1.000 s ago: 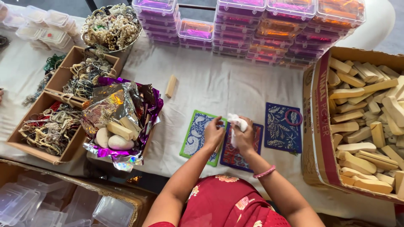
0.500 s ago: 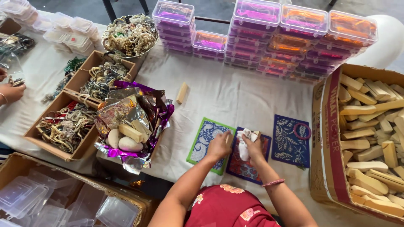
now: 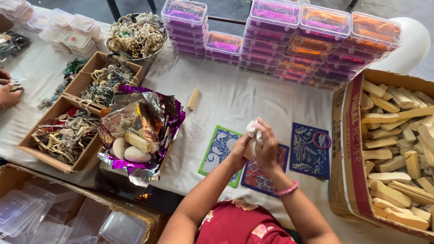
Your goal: Use a cloth to clean and polish small rectangular wooden or craft blocks at a workstation.
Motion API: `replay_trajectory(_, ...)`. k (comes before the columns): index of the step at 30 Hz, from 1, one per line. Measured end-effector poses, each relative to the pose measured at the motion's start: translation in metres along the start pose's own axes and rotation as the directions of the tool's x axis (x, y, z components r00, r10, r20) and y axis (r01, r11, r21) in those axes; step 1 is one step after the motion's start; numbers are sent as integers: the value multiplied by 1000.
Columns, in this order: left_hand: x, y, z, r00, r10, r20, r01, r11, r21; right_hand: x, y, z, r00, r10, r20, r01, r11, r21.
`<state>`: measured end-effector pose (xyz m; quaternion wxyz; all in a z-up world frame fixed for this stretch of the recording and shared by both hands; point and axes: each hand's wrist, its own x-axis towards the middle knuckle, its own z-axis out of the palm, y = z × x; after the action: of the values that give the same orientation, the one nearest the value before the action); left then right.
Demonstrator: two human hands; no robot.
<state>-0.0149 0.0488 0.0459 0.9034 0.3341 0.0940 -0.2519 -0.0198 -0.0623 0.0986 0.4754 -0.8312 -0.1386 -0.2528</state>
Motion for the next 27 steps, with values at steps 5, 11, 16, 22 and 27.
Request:
replay_trajectory(5, -11, -3, 14, 998, 22, 61, -12, 987, -162, -30, -43, -4, 976, -219, -1, 218, 972, -90)
replay_trajectory(11, -7, -2, 11, 998, -40, 46, 26, 963, 270, -7, -46, -20, 975, -220, -14, 210, 944, -256)
replay_trajectory(16, -14, 5, 26, 996, 81, -22, -50, 784, 619, 13, 30, -27, 999, 51, -5, -50, 959, -279)
replay_trajectory(22, -23, 3, 19, 930, 364, 46, -62, 33, 998, -15, 80, -20, 915, 381, 135, -198, 713, -673)
replay_trajectory(27, 44, -64, -100, 845, 526, 90, -50, -90, 995, -76, 111, -5, 944, 295, 146, -123, 728, -674)
